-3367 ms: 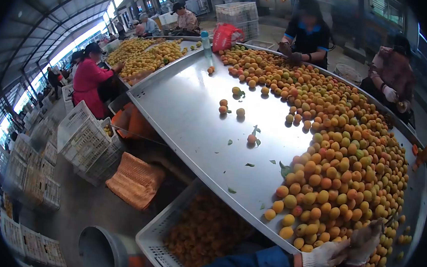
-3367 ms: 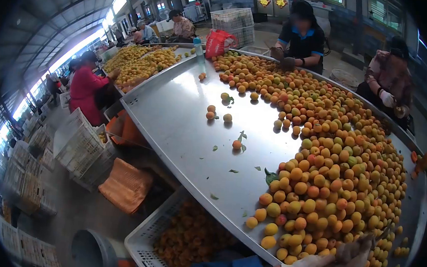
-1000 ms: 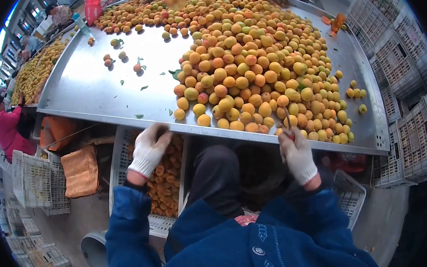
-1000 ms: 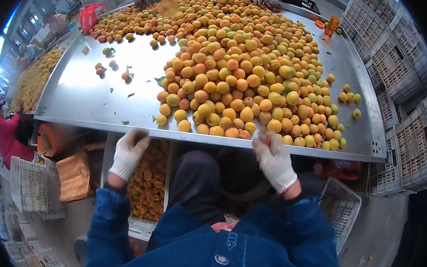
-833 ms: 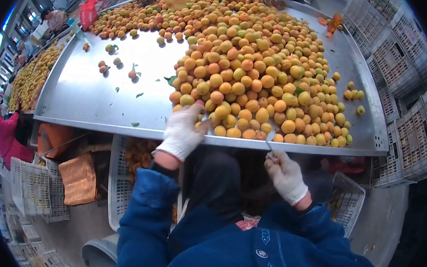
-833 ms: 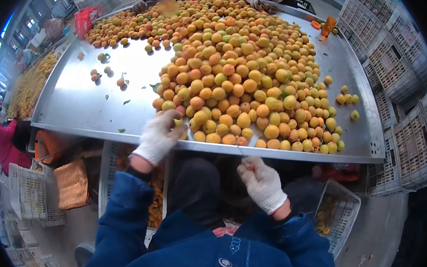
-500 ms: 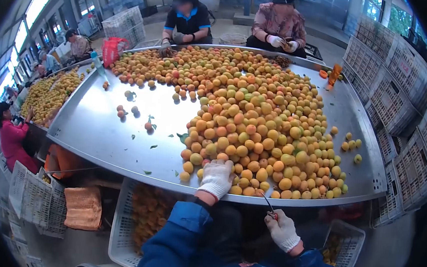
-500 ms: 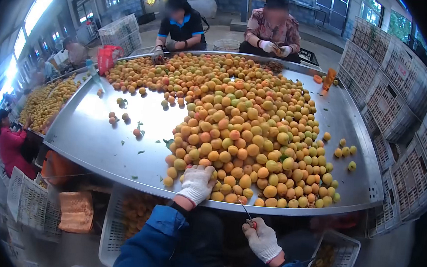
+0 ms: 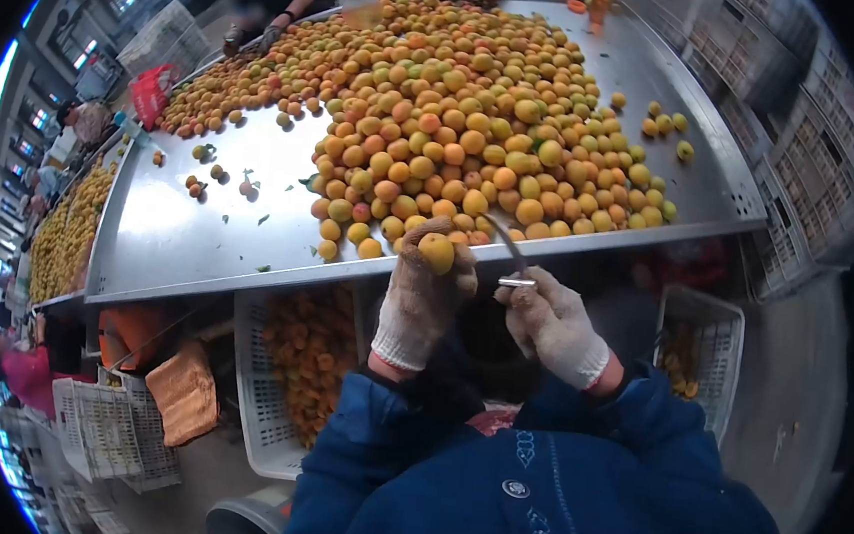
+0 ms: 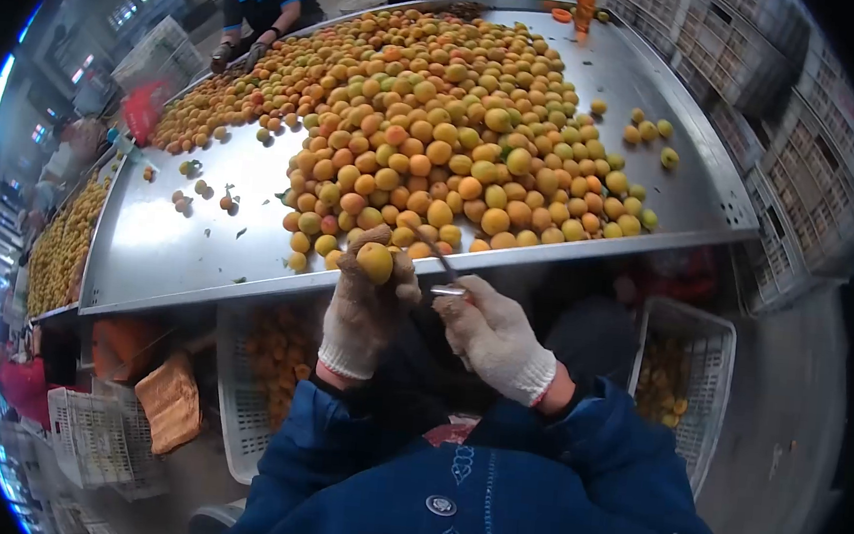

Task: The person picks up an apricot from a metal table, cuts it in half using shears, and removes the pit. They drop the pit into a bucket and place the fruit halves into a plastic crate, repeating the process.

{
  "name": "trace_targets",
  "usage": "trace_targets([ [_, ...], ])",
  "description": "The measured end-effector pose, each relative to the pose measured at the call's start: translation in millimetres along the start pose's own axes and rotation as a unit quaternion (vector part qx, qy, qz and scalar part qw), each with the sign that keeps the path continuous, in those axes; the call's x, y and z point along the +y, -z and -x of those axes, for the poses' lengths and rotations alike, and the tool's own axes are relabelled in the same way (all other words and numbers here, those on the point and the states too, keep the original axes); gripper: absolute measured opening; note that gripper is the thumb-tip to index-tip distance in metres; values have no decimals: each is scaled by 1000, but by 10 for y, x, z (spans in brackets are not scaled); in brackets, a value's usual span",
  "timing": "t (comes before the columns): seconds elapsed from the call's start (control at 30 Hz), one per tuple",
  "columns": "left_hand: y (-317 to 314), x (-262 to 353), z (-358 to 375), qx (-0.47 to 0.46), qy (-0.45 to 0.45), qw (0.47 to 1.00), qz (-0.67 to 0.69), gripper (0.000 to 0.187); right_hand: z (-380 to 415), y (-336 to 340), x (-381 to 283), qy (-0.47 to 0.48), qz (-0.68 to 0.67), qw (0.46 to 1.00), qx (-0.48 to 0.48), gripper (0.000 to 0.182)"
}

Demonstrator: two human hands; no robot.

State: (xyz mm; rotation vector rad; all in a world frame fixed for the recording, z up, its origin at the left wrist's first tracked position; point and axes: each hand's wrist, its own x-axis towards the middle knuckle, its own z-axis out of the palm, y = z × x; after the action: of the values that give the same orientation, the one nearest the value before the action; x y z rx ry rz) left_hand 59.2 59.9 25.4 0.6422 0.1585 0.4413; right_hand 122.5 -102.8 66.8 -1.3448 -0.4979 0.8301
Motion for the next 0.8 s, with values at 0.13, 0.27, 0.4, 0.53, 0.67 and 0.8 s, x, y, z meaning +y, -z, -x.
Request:
trace_targets([
  [0.13, -119, -11, 267, -110, -54, 973, -198, 55, 214, 30, -64, 56, 100, 992, -49, 20],
  [0.27, -210, -5, 514, -99, -52, 957, -267, 51, 360, 39, -116, 108, 156, 981, -29, 20],
  [0.4, -233, -12, 620, -150, -61, 932, -325, 46, 464, 39, -196, 135, 252, 958, -35, 22],
  [0.53, -204, -87, 715, -170, -83, 918, -350, 39, 531, 67, -156, 135, 246, 959, -49, 24],
  [0.67, -228, -70, 763, -190, -91, 896, -390, 33, 569, 89, -66, 131, 257, 956, -53, 26],
  [0.8, -235, -101, 761, -170, -151, 836, -499, 29, 572, 110, 43, 129, 311, 941, -32, 24],
])
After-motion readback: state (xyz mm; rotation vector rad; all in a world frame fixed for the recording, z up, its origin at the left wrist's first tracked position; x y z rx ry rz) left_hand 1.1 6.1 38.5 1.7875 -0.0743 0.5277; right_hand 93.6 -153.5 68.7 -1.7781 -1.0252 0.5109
